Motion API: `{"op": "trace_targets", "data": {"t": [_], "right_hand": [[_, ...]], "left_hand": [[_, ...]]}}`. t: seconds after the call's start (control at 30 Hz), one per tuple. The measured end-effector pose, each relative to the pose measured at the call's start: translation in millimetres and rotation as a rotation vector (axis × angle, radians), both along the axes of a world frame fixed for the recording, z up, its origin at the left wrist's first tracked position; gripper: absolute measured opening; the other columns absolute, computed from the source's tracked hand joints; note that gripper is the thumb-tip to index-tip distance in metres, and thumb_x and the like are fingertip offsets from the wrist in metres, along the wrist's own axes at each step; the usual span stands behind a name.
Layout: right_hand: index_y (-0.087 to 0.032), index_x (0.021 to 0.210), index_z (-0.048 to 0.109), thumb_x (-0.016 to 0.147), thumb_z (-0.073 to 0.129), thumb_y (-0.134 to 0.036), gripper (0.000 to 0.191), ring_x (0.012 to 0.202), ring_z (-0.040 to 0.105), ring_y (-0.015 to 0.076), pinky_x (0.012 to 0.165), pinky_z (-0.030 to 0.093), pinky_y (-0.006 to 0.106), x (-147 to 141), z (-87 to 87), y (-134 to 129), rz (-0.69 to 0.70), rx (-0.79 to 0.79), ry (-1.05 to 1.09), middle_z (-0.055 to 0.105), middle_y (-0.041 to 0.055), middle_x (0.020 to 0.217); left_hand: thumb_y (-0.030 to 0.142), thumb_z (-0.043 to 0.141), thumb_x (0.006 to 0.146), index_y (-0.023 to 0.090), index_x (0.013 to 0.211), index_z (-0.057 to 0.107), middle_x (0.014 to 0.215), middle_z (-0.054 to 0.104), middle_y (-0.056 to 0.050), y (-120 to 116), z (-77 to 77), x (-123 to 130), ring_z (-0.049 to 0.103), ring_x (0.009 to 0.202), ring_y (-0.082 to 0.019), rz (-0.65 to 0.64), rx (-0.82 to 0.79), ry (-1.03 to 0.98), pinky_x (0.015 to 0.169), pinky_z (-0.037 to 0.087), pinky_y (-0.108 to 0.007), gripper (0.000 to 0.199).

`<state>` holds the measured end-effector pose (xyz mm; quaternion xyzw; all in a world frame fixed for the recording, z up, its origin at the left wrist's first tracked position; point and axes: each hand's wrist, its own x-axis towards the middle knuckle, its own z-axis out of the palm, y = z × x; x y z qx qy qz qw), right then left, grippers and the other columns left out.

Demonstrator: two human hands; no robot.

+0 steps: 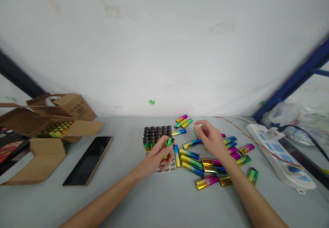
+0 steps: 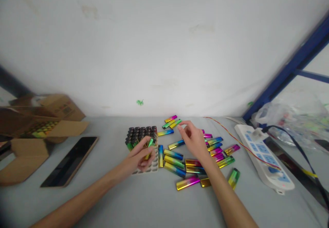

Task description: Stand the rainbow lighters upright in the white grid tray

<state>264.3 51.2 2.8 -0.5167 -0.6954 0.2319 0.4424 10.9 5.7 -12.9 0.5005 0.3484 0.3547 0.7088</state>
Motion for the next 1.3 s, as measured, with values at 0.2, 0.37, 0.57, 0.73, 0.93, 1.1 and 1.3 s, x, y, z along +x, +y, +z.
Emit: {"op": "trace_targets", "data": {"t": [0.2, 0.37, 0.57, 0.73, 0.93, 1.1, 1.3], "right_hand": [[-0.020, 0.102, 0.071, 0.103, 0.053, -0.047, 0.033, 0.050, 0.047, 0.0120, 0.055, 0.036, 0.026, 0, -6.7, -4, -0.104, 0.144, -0.114, 0.050, -0.0064, 0.057], [-0.019, 0.101, 0.073, 0.103, 0.055, -0.045, 0.032, 0.051, 0.053, 0.0122, 0.053, 0.038, 0.026, 0, -10.9, -9, -0.109, 0.198, -0.118, 0.060, -0.0036, 0.062], [-0.018, 0.098, 0.075, 0.103, 0.056, -0.042, 0.031, 0.052, 0.056, 0.0125, 0.054, 0.041, 0.025, -4, -10.0, -12, -0.110, 0.270, -0.161, 0.065, -0.0017, 0.064], [-0.018, 0.096, 0.076, 0.102, 0.057, -0.037, 0.027, 0.046, 0.051, 0.0114, 0.050, 0.038, 0.023, -9, -6.7, -15, -0.107, 0.302, -0.180, 0.057, -0.0043, 0.056], [-0.017, 0.096, 0.075, 0.102, 0.057, -0.036, 0.027, 0.046, 0.052, 0.0114, 0.050, 0.037, 0.023, -10, -9.9, -15, -0.078, 0.314, -0.219, 0.057, -0.0041, 0.055], [-0.017, 0.098, 0.075, 0.104, 0.054, -0.035, 0.028, 0.050, 0.055, 0.0120, 0.056, 0.040, 0.023, -11, -11.0, -14, -0.049, 0.296, -0.236, 0.060, -0.0034, 0.058], [-0.018, 0.099, 0.074, 0.104, 0.053, -0.035, 0.028, 0.051, 0.056, 0.0131, 0.057, 0.040, 0.024, -9, -10.5, -14, -0.032, 0.310, -0.245, 0.061, -0.0024, 0.060]], "left_hand": [[0.069, 0.063, 0.089, 0.019, 0.083, 0.052, 0.058, 0.030, 0.011, -4, 2.4, -6, 0.018, 0.048, -0.006, -0.011, 0.019, 0.100, 0.041, 0.017, -0.017, 0.051], [0.075, 0.057, 0.088, 0.022, 0.068, 0.038, 0.055, 0.030, 0.009, -5, 0.1, -6, 0.025, 0.048, -0.007, 0.083, 0.166, 0.300, 0.043, 0.018, -0.021, 0.060], [0.066, 0.054, 0.087, 0.021, 0.061, 0.042, 0.058, 0.036, 0.004, -5, 1.3, -4, 0.034, 0.056, -0.011, 0.194, 0.260, 0.503, 0.049, 0.024, -0.024, 0.053], [0.051, 0.051, 0.085, 0.022, 0.059, 0.038, 0.056, 0.033, 0.005, -4, -1.2, -5, 0.032, 0.054, -0.011, 0.299, 0.297, 0.570, 0.050, 0.023, -0.025, 0.041], [0.059, 0.053, 0.092, 0.020, 0.066, 0.044, 0.061, 0.038, 0.005, -6, 1.6, -7, 0.036, 0.058, -0.010, 0.265, 0.369, 0.523, 0.051, 0.027, -0.023, 0.048], [0.063, 0.062, 0.093, 0.024, 0.096, 0.046, 0.059, 0.037, 0.012, -10, 19.3, -13, 0.032, 0.045, -0.007, 0.085, 0.230, 0.374, 0.043, 0.027, -0.020, 0.042], [0.059, 0.055, 0.100, 0.026, 0.103, 0.038, 0.063, 0.042, 0.012, -6, 40.8, -38, 0.036, 0.053, -0.007, 0.029, 0.254, 0.328, 0.051, 0.034, -0.017, 0.038]]}}
